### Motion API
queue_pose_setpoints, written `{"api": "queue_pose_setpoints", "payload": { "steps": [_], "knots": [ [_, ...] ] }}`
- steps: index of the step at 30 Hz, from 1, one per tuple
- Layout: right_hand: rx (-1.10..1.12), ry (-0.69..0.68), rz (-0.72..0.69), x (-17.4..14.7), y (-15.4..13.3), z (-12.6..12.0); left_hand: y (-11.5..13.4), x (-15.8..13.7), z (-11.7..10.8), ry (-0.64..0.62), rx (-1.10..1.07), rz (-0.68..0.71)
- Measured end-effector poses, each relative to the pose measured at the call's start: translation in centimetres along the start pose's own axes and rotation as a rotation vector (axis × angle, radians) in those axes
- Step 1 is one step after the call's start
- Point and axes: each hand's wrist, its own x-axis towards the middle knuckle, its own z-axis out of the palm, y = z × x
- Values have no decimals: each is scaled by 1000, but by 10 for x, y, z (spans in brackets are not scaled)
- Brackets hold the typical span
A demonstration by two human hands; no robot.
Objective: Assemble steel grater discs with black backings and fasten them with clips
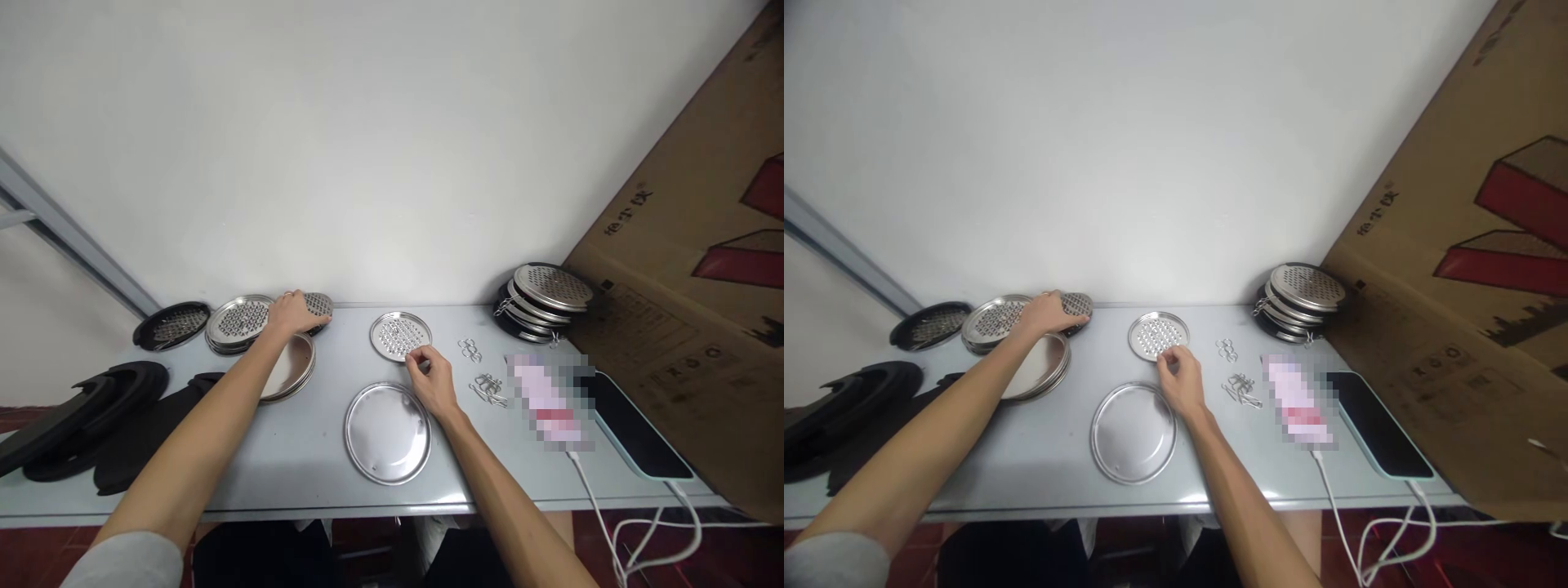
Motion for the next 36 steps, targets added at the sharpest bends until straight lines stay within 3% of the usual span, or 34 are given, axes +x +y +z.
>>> {"api": "queue_pose_setpoints", "payload": {
  "steps": [4, 8, 11, 13, 15, 18, 22, 27, 36],
  "knots": [
    [12, 18, 8, 1, 1, 0, 7, 3, 1, 7, 15, 3],
    [23, 31, 16, 2, 0, -1, 14, -3, -13, 54, 25, 22],
    [31, 55, 25, 3, 0, -3, 20, -21, -30, 122, -4, 89],
    [34, 83, 30, 4, 0, -5, 25, -47, -38, 129, -119, 210],
    [38, 114, 34, 6, 0, -6, 31, -83, -39, 15, -289, 388],
    [43, 146, 38, 7, 1, -8, 41, -142, -27, -274, -449, 651],
    [41, 132, 19, 4, -1, -8, 52, -193, 5, -340, -373, 757],
    [33, 108, 0, 0, -2, -6, 65, -196, 32, -284, -282, 822],
    [37, 101, 5, 0, -3, -9, 72, -182, 43, -283, -262, 863]
  ]
}}
